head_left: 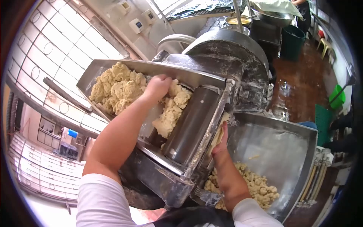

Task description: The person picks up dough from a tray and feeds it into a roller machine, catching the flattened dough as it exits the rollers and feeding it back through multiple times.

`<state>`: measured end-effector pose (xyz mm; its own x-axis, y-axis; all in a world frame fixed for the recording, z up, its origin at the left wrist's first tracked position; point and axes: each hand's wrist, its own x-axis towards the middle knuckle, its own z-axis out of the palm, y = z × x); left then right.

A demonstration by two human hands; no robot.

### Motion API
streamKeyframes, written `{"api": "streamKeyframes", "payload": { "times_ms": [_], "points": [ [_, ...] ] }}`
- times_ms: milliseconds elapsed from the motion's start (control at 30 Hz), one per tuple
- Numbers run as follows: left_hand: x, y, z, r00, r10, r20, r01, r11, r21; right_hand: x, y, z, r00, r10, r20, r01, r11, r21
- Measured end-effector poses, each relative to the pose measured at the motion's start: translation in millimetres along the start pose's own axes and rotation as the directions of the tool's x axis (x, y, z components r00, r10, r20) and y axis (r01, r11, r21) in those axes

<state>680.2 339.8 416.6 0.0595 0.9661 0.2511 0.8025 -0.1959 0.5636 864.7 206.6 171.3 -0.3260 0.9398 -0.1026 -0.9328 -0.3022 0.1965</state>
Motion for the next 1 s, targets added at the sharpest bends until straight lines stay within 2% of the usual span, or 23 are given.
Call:
{"api": "streamKeyframes", "payload": {
  "times_ms": [67, 133, 200, 233, 267, 333, 367, 400, 500, 567, 700, 767, 933, 1000],
  "points": [
    [1, 19, -6, 0.975, -0.046, 0.219, 0.024, 0.994, 0.103, 8, 0, -3, 1.0, -0.012, 0.0, 0.012, 1.0, 0.002],
    [-12, 30, -6, 0.972, -0.066, 0.224, 0.04, 0.992, 0.119, 7, 6, -1, 1.0, -0.006, 0.0, 0.006, 1.0, 0.002],
    [-26, 38, -5, 0.905, -0.19, 0.38, 0.183, 0.982, 0.057, 8, 9, -1, 1.0, 0.0, 0.001, 0.0, 1.0, 0.002],
    [-34, 49, -5, 0.916, -0.145, 0.373, 0.12, 0.989, 0.09, 11, 11, -2, 1.0, 0.004, 0.007, -0.004, 1.0, 0.012],
    [-37, 53, -3, 0.917, -0.145, 0.373, 0.12, 0.989, 0.09, 12, 11, -3, 1.0, 0.008, 0.014, -0.008, 1.0, 0.022],
    [-39, 56, -1, 0.903, -0.099, 0.418, 0.132, 0.99, -0.05, 12, 15, 0, 1.0, 0.011, 0.028, -0.012, 0.999, 0.04],
    [-35, 50, 2, 0.88, -0.163, 0.447, 0.208, 0.977, -0.054, 11, 17, 5, 0.999, 0.013, 0.041, -0.015, 0.998, 0.059],
    [-35, 47, 4, 0.88, -0.163, 0.446, 0.208, 0.977, -0.054, 10, 18, 9, 0.999, 0.013, 0.041, -0.016, 0.998, 0.059],
    [-35, 49, 8, 0.907, -0.084, 0.412, 0.123, 0.99, -0.068, 9, 20, 14, 0.999, -0.015, 0.041, 0.012, 0.997, 0.081],
    [-37, 61, 2, 0.862, -0.225, 0.454, 0.276, 0.96, -0.048, 10, 20, 18, 0.999, -0.011, 0.048, 0.007, 0.997, 0.08],
    [-37, 64, -1, 0.829, -0.318, 0.46, 0.377, 0.925, -0.04, 13, 22, 16, 0.999, 0.001, 0.049, -0.006, 0.993, 0.116],
    [-35, 62, 0, 0.747, -0.405, 0.526, 0.513, 0.856, -0.069, 14, 23, 4, 0.998, -0.03, 0.053, 0.023, 0.992, 0.128],
    [-36, 64, -2, 0.685, -0.448, 0.574, 0.572, 0.819, -0.043, 5, 25, -5, 0.987, -0.144, 0.064, 0.136, 0.984, 0.117],
    [-39, 67, -3, 0.661, -0.456, 0.596, 0.59, 0.807, -0.037, 8, 21, -24, 0.98, -0.158, 0.118, 0.141, 0.98, 0.137]
  ]
}}
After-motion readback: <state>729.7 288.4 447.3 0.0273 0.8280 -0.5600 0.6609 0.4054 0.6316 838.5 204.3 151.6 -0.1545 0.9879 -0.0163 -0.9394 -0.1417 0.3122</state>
